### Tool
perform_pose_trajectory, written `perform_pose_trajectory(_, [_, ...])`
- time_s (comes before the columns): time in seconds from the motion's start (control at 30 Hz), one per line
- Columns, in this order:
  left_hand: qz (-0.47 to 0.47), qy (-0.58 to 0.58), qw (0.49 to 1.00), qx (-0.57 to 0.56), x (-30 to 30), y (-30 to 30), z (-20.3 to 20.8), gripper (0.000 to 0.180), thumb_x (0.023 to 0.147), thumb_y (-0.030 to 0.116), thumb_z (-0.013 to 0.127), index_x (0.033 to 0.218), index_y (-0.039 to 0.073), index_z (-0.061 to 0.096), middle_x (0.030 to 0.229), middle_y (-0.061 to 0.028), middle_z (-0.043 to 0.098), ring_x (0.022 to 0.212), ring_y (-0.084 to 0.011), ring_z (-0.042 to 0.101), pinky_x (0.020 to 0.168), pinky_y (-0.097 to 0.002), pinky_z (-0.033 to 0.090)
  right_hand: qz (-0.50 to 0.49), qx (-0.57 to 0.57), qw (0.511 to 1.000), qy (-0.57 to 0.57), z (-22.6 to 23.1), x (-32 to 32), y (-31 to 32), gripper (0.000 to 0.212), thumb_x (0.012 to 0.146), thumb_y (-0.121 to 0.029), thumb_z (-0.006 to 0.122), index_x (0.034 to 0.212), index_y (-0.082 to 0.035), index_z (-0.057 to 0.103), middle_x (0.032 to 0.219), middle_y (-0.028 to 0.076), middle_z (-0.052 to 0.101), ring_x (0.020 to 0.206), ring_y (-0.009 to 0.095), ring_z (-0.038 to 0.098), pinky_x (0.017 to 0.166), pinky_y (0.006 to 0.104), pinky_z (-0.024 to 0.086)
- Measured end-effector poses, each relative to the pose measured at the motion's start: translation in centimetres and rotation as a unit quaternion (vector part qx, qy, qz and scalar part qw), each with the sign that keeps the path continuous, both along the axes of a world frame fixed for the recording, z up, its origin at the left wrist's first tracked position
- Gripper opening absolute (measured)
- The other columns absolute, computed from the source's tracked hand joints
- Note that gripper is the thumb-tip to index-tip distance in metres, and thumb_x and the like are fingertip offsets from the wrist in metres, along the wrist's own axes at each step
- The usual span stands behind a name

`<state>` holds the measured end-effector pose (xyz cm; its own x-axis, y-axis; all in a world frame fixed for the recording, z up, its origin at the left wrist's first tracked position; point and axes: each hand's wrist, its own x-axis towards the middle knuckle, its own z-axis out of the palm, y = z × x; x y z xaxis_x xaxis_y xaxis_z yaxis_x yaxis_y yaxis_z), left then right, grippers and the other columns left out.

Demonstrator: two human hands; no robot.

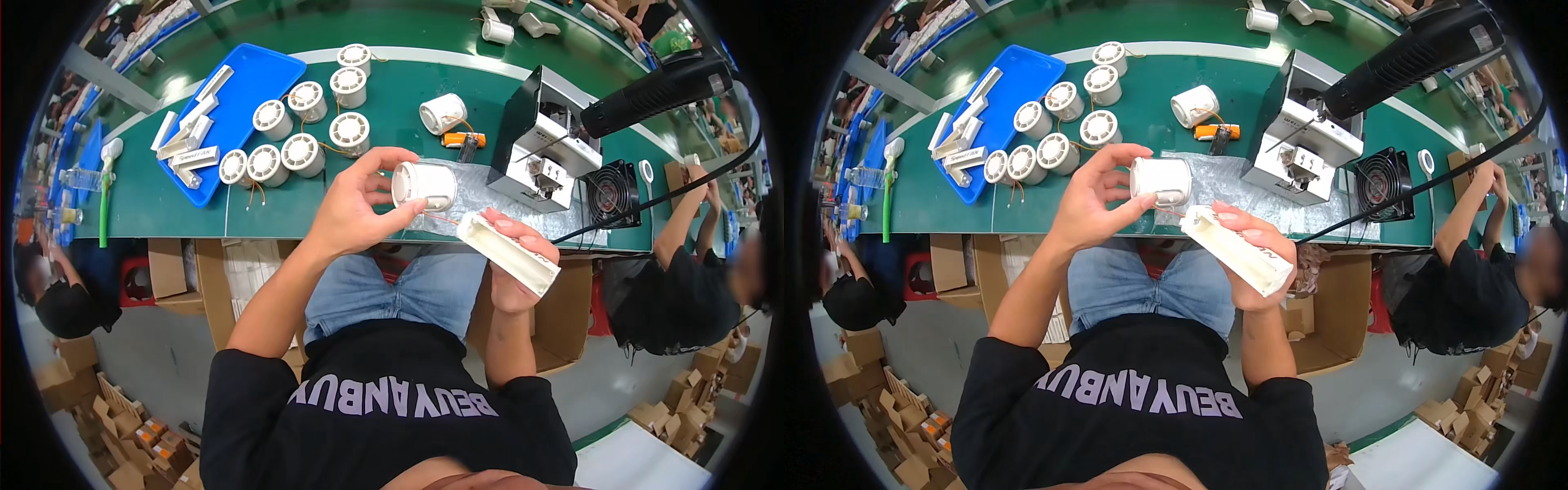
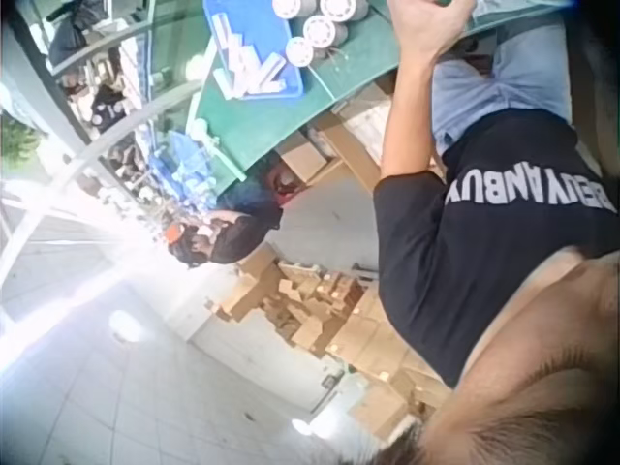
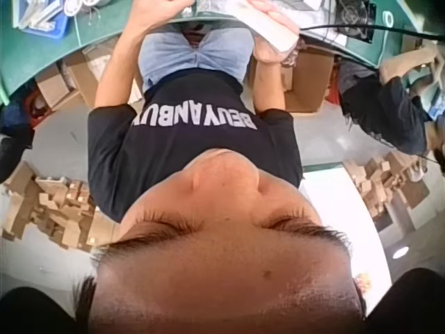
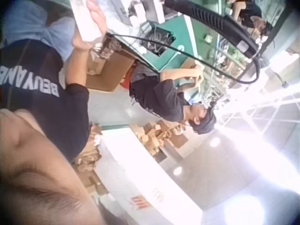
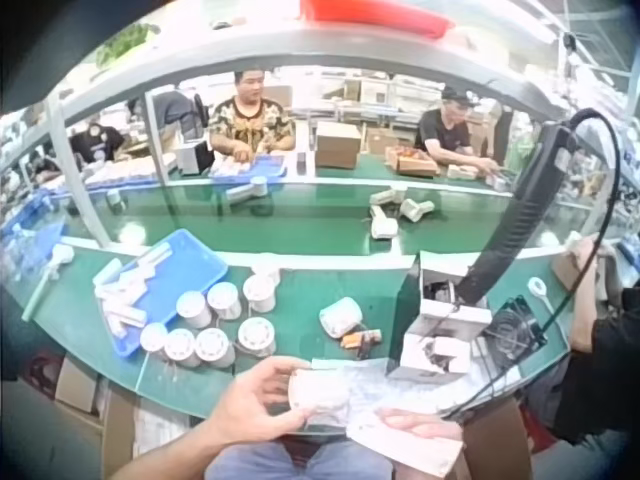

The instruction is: Assembling small electronic components into plastic housings on a factory assembly line.

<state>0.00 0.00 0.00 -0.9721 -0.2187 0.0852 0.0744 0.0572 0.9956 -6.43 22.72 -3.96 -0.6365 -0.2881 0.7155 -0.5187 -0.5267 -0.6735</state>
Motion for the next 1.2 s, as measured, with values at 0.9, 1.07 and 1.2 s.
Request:
perform_pose_trajectory(0.9, [-0.097,-0.086,0.99,0.055,-1.6,1.7,-4.9,0.054,0.087,0.02,0.076,0.135,0.012,0.055,0.125,-0.0103,0.056,0.1,-0.0208,0.067,0.073,-0.0292,0.056,0.066,-0.042,0.954,-0.289,-4.7,-1.2,-0.2,0.043,0.095,0.003,0.058,0.136,-0.001,0.045,0.128,0.022,0.057,0.122,0.034,0.057,0.101,0.0481,0.05])
perform_pose_trajectory(1.07, [-0.013,0.068,0.951,-0.301,-1.8,2.8,-4.8,0.059,0.072,0.014,0.082,0.128,0.01,0.061,0.126,-0.0147,0.055,0.109,-0.0336,0.059,0.09,-0.0401,0.051,0.093,-0.082,0.929,-0.349,-4.6,-1.2,-1.6,0.043,0.094,0.004,0.059,0.135,-0.001,0.046,0.128,0.021,0.057,0.122,0.031,0.058,0.101,0.0435,0.05])
perform_pose_trajectory(1.2, [0.008,0.107,0.942,-0.319,-2.6,2.1,-5.5,0.055,0.071,0.014,0.082,0.122,0.009,0.062,0.121,-0.0134,0.057,0.104,-0.0311,0.061,0.087,-0.039,0.051,0.087,-0.013,0.973,-0.215,-4.3,-1.8,-2.3,0.046,0.091,0.006,0.062,0.134,0.001,0.047,0.129,0.021,0.058,0.121,0.029,0.058,0.102,0.0435,0.049])
